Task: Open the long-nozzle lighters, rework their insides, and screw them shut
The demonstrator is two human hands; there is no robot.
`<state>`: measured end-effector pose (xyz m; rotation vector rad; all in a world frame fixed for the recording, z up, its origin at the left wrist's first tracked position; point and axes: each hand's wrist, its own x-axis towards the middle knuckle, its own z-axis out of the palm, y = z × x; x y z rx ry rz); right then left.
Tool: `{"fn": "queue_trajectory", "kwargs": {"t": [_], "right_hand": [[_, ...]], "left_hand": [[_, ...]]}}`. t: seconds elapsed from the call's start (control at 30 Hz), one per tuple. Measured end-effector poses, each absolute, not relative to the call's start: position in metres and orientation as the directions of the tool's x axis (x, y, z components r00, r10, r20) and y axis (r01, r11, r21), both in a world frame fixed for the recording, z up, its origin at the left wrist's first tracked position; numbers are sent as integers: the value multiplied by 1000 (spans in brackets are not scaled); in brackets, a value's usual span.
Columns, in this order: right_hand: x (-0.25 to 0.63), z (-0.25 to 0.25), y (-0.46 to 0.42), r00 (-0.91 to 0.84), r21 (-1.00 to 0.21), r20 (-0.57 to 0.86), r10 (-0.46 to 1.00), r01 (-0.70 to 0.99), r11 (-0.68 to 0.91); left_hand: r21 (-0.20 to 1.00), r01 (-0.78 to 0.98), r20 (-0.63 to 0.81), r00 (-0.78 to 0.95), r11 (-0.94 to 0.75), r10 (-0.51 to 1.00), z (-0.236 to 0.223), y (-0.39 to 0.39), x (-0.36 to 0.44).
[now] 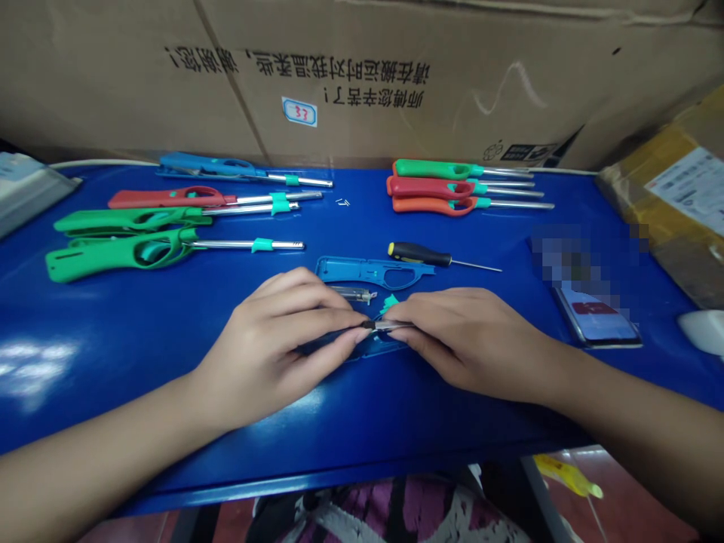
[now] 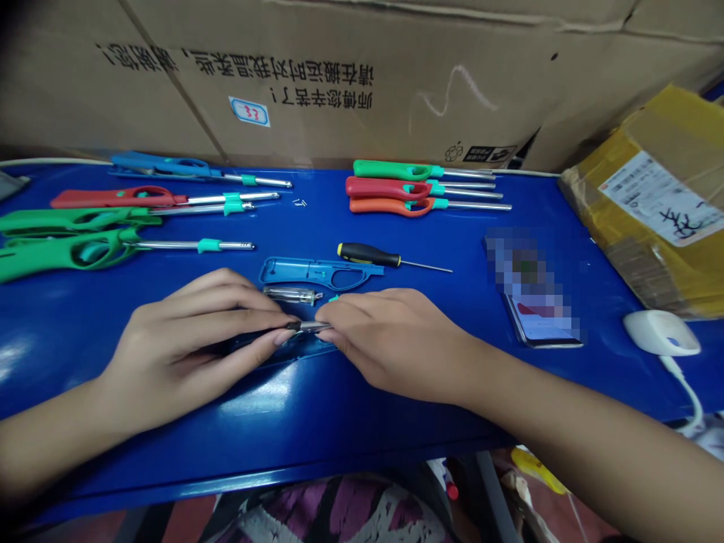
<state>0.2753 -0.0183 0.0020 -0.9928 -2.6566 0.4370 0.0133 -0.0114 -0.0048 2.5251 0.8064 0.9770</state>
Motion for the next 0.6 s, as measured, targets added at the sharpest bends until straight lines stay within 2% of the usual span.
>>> {"fn": "queue_trajectory", "kwargs": {"t": [0.33, 0.6], "right_hand": [[273, 4, -20, -731, -303, 204, 651, 586, 752], [273, 4, -19, -734, -285, 245, 633, 570, 771]], "left_hand": [[530, 363, 493, 603, -766, 627, -10, -11, 15], [522, 336, 522, 601, -784, 605, -9, -10, 14]]}}
